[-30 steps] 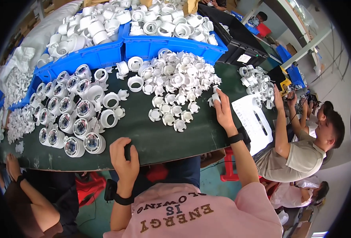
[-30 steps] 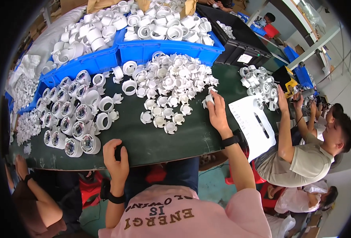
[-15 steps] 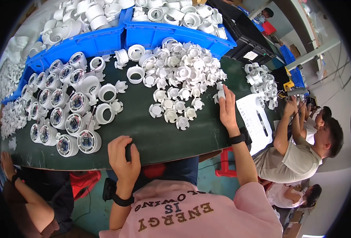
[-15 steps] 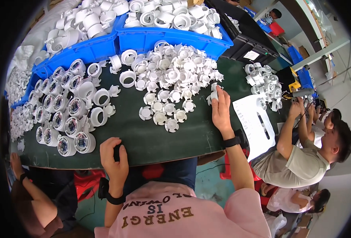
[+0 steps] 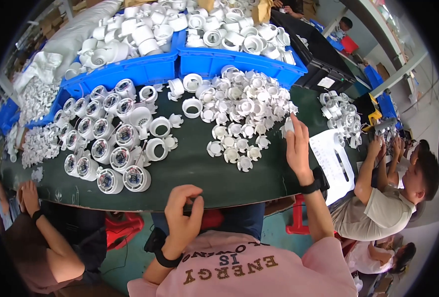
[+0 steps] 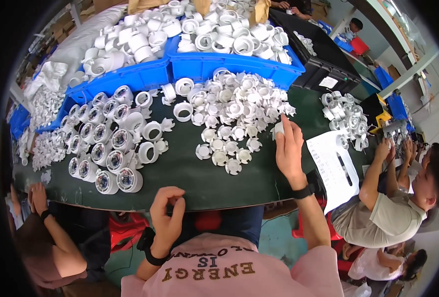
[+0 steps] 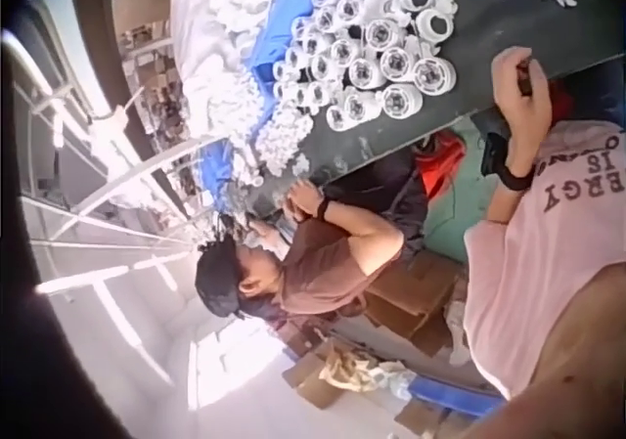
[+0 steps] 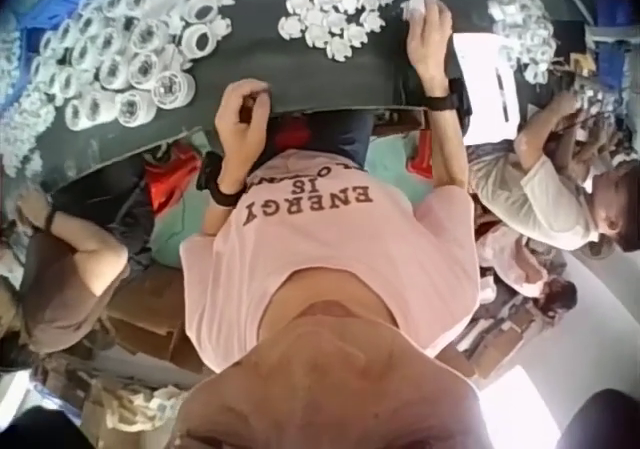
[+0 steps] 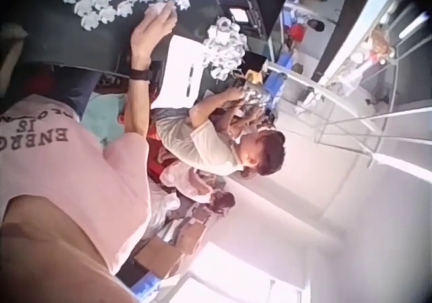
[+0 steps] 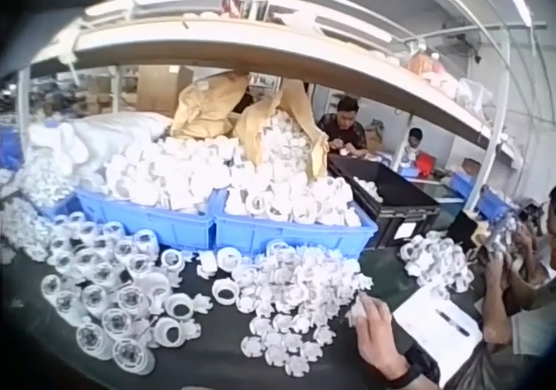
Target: The person assembles electronic components by hand, picking up white plastic housings and inserting internal components before fitting small white fan blades onto the assembly. After assembling the parts, the person places the completed units onto the work table alongside other finished assemblies.
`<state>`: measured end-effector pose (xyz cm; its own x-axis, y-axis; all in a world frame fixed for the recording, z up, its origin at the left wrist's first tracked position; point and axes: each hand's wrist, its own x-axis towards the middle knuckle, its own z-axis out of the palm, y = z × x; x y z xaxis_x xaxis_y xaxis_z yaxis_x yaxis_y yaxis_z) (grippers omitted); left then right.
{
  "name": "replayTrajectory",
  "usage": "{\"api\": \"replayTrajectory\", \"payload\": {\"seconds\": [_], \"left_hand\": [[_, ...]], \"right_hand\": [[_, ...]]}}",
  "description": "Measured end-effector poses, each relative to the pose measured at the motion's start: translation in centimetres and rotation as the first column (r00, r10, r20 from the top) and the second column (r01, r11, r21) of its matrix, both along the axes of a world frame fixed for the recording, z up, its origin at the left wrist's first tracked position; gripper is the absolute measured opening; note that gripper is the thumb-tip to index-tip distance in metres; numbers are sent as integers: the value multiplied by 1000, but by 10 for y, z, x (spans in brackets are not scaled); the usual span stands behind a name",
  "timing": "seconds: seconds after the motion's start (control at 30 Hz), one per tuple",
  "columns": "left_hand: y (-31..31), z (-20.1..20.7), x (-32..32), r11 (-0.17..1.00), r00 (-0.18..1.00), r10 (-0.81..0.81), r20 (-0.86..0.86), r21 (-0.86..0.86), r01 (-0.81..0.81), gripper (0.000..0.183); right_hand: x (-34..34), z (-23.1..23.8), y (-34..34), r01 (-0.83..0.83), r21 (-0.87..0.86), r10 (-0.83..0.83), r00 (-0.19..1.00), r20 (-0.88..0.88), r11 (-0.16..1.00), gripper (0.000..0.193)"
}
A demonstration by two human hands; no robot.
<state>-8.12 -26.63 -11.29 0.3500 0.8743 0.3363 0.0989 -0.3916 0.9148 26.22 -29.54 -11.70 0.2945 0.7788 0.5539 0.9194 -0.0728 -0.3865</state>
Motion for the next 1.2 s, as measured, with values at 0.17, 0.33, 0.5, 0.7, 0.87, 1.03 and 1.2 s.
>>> {"api": "replayTrajectory", "payload": {"seconds": [0.17,0.33,0.5,0.7,0.87,1.03,1.2], "left_hand": [[8,0,20,569,827,-141,544,-639,517,31],[19,22,25,206,599,548,584,-788,580,53],[21,2,-22,590,621,149,769,-574,568,47],[17,14,-25,655,773,68,631,-612,442,49],[21,1,-42,779,852,195,485,-605,165,47],[28,5,-32,876,910,222,349,-481,-30,41],[10,22,-34,839,920,214,329,-544,-1,26]], "right_hand": [[-133,55,-6,-429,196,444,613,-654,882,54],[-188,49,11,-718,-64,669,675,-311,693,38],[-175,31,99,-549,54,544,803,-242,834,42],[-142,-7,168,-297,-226,337,926,168,928,46],[-178,59,86,-673,128,417,287,-863,728,32],[-209,62,18,-744,353,41,-403,-914,567,28],[-220,51,14,-667,219,172,-137,-975,712,27]]}}
